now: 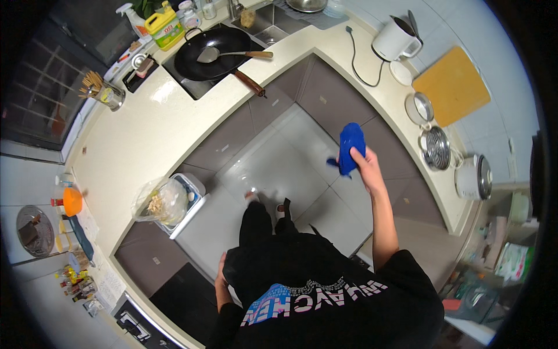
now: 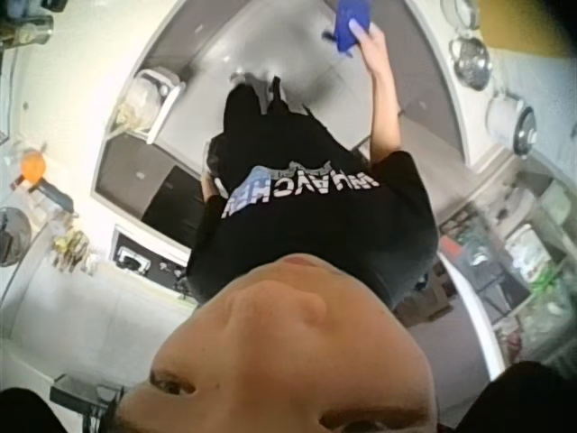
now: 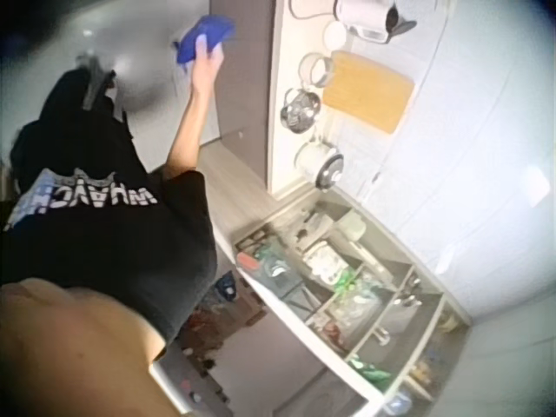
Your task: The person washes a wok and a ladle in the kitchen sink. They use a blue cloth, a pink sponge, and a yellow scouring pad to scrub the utensils under running water.
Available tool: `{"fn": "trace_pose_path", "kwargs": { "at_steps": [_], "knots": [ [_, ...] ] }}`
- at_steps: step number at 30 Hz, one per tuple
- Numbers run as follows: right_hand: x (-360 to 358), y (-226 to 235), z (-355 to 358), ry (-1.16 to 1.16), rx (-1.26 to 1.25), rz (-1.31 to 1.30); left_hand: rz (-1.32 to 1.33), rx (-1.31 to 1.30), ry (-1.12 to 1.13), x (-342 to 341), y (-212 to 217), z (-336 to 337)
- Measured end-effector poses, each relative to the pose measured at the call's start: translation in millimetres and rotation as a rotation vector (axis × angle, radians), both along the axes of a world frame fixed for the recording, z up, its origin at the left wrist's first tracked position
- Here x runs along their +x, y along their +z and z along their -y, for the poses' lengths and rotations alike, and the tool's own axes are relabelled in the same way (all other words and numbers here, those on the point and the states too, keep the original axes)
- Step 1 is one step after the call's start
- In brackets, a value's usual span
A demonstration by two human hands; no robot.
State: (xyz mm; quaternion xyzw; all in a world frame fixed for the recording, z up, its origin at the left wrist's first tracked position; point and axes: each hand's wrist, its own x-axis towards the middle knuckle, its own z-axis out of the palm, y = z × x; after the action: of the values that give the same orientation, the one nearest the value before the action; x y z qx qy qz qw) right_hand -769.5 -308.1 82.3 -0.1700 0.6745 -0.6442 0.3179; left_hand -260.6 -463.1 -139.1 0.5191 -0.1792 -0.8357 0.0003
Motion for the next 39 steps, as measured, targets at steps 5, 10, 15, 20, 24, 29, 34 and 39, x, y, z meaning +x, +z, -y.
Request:
{"fn": "trace_pose_path", "kwargs": {
  "at_steps": [5,10,15,20,24,29,34,39],
  "knots": [
    [-80.0,50.5,111.0,-0.05,-0.088,-0.115,-0.036,0.05,0.045,-83.0,-30.7,59.3],
    [-136.4,100.3,220.0,0.008,-0.073,-0.038,-0.222,-0.025,0.202,-174.7,-85.3,110.1],
    [-181.8,117.9,318.3,0.16,0.003,0.057,0.065,0.001,0.175,-239.4,-18.4,146.2],
    [-231.6,97.0,381.6,0.298,0.032,0.086,0.201,0.021,0.227,-296.0,21.5,146.0],
    [-284.9,81.5,413.8,0.361,-0.03,0.088,0.179,0.06,0.282,-348.2,41.4,133.8],
    [-341.1,78.2,442.9,0.557,0.036,0.035,0.334,0.118,0.701,-413.2,61.2,59.4],
    [-327.9,111.4,416.3,0.761,-0.091,-0.046,0.258,0.136,0.882,-447.7,49.3,-11.6],
    [-304.9,136.0,395.1,1.61,-0.334,-0.357,0.334,0.229,1.109,-483.1,61.8,-74.0]
  ]
}}
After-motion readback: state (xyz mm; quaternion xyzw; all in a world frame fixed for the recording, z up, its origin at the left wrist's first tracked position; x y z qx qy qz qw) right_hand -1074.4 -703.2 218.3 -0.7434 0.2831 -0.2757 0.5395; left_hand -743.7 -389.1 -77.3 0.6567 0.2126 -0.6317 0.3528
